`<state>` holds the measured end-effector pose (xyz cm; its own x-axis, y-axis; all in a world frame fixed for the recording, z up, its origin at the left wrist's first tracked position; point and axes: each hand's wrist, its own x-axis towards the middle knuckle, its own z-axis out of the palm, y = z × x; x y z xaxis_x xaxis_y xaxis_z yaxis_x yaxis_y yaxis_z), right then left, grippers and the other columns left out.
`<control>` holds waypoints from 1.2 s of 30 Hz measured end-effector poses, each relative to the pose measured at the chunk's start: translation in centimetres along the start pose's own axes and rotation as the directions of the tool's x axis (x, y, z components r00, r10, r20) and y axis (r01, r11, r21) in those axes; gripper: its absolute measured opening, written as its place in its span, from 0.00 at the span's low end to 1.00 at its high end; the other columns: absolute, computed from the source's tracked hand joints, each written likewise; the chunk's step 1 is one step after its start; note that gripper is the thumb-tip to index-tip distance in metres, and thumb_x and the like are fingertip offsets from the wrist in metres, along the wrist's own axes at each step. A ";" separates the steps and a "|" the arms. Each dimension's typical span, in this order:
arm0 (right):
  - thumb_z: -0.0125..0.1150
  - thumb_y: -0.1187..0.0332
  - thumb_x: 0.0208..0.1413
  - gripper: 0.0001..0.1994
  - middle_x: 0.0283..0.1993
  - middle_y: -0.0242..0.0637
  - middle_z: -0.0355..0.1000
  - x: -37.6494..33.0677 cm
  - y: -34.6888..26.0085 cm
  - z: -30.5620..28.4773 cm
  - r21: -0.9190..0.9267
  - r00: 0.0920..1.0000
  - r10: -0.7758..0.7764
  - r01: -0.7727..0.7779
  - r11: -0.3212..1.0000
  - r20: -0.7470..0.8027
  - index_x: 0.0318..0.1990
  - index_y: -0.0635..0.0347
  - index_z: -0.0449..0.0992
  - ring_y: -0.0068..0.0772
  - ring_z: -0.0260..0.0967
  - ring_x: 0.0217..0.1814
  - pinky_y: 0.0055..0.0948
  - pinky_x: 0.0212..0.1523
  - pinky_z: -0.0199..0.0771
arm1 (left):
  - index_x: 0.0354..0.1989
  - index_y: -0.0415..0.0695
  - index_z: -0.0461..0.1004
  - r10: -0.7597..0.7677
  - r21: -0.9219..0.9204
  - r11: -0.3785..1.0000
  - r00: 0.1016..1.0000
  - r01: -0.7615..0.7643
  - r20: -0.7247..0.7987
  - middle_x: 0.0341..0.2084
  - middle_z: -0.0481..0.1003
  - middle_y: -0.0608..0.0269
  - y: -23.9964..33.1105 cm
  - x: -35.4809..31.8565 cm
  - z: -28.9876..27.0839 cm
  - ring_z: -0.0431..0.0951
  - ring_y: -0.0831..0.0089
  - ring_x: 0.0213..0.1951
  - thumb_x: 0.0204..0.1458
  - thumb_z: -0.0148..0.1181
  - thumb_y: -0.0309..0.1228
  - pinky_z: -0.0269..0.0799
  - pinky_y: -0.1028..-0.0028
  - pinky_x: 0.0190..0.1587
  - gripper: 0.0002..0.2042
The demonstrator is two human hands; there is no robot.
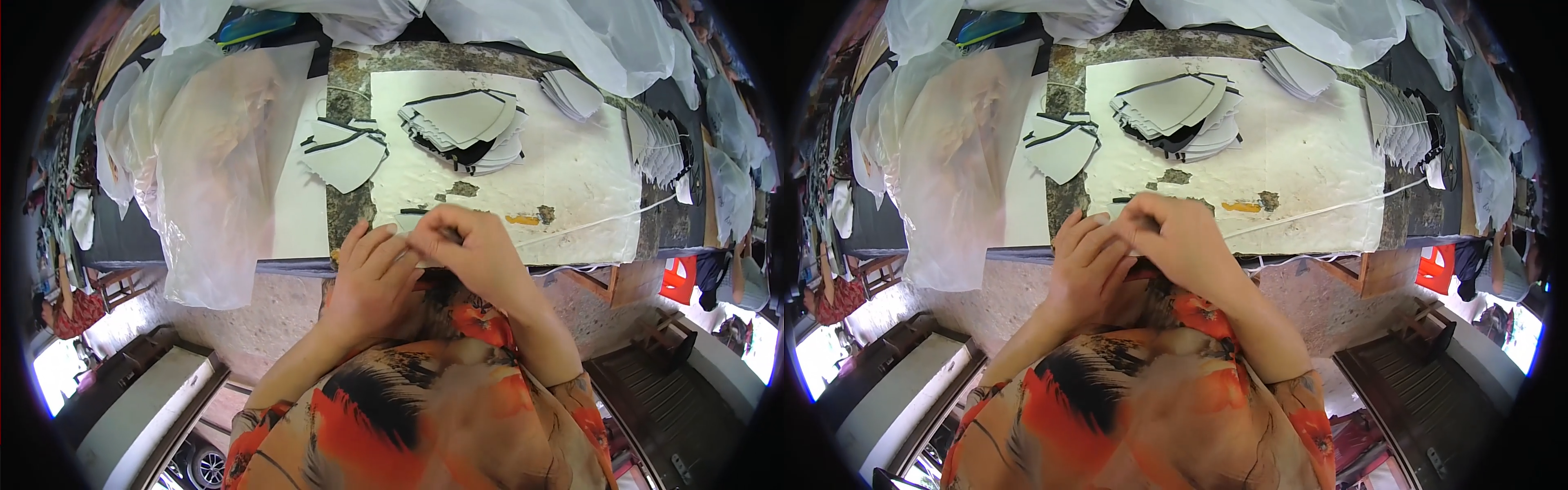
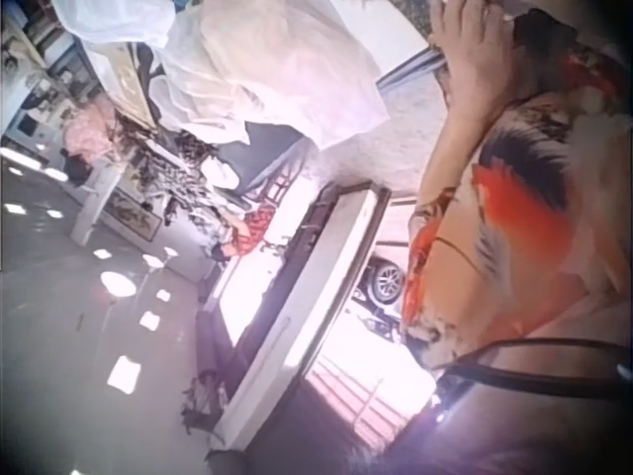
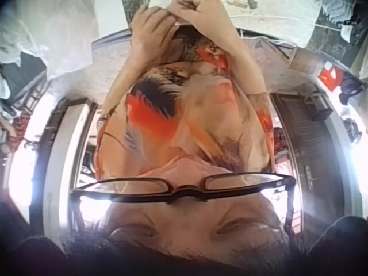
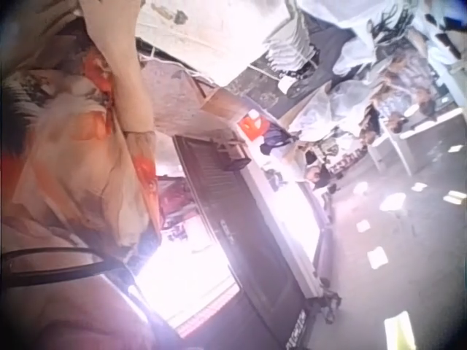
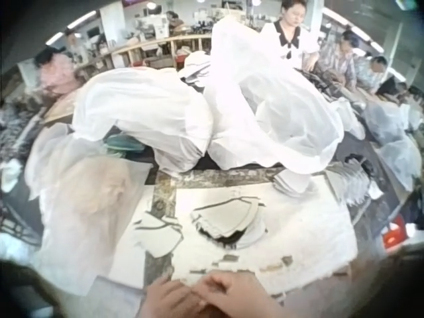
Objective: Manually attaching and trimming small black straps onto white shoe upper components using a small hand tool.
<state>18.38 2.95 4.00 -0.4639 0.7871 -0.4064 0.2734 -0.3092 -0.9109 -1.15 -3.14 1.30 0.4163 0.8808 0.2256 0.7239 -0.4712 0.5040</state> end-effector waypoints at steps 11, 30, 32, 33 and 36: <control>0.62 0.67 0.55 0.06 0.33 0.45 0.78 2.1 0.8 0.6 -0.589 0.962 -0.246 0.131 0.798 -0.120 0.37 0.58 0.76 0.52 0.77 0.38 0.46 0.39 0.75 | 0.52 0.43 0.81 -0.036 -0.046 0.998 0.999 0.037 0.011 0.54 0.76 0.59 0.0 -0.4 0.4 0.72 0.56 0.59 0.54 0.66 0.29 0.63 0.49 0.67 0.17; 0.64 0.64 0.54 0.08 0.31 0.44 0.78 2.6 0.5 1.5 -0.663 0.959 -0.205 0.025 0.748 -0.195 0.35 0.58 0.75 0.52 0.78 0.35 0.48 0.35 0.76 | 0.49 0.44 0.82 -0.064 -0.031 0.998 0.995 0.061 -0.077 0.58 0.72 0.50 0.0 -0.6 0.7 0.68 0.48 0.63 0.52 0.68 0.30 0.62 0.47 0.66 0.15; 0.64 0.64 0.54 0.09 0.31 0.44 0.78 2.6 0.5 1.6 -0.662 0.959 -0.203 0.022 0.749 -0.198 0.35 0.58 0.75 0.52 0.78 0.35 0.48 0.35 0.76 | 0.50 0.46 0.82 -0.096 -0.015 0.995 0.995 0.096 -0.019 0.60 0.71 0.48 0.0 -0.4 0.5 0.66 0.48 0.65 0.54 0.66 0.32 0.56 0.45 0.69 0.15; 0.64 0.63 0.54 0.09 0.30 0.44 0.78 2.5 0.5 1.6 -0.661 0.959 -0.202 0.020 0.750 -0.200 0.35 0.58 0.75 0.52 0.78 0.34 0.48 0.35 0.76 | 0.50 0.46 0.82 -0.095 -0.014 0.995 0.995 0.095 -0.019 0.60 0.71 0.48 0.1 -0.4 0.4 0.66 0.48 0.65 0.54 0.66 0.32 0.56 0.45 0.69 0.15; 0.65 0.62 0.55 0.10 0.31 0.44 0.78 2.4 0.3 1.4 -0.649 0.965 -0.183 0.018 0.761 -0.188 0.36 0.58 0.75 0.52 0.78 0.35 0.48 0.36 0.76 | 0.51 0.49 0.82 -0.131 0.022 0.991 0.990 0.130 0.051 0.62 0.70 0.48 0.2 -0.4 0.1 0.65 0.48 0.68 0.55 0.65 0.33 0.52 0.46 0.71 0.15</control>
<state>16.21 3.98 2.62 -0.3392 0.9165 -0.2122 0.7465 0.1250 -0.6535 -1.08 -3.57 1.21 0.3450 0.9316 0.1148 0.7839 -0.3532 0.5106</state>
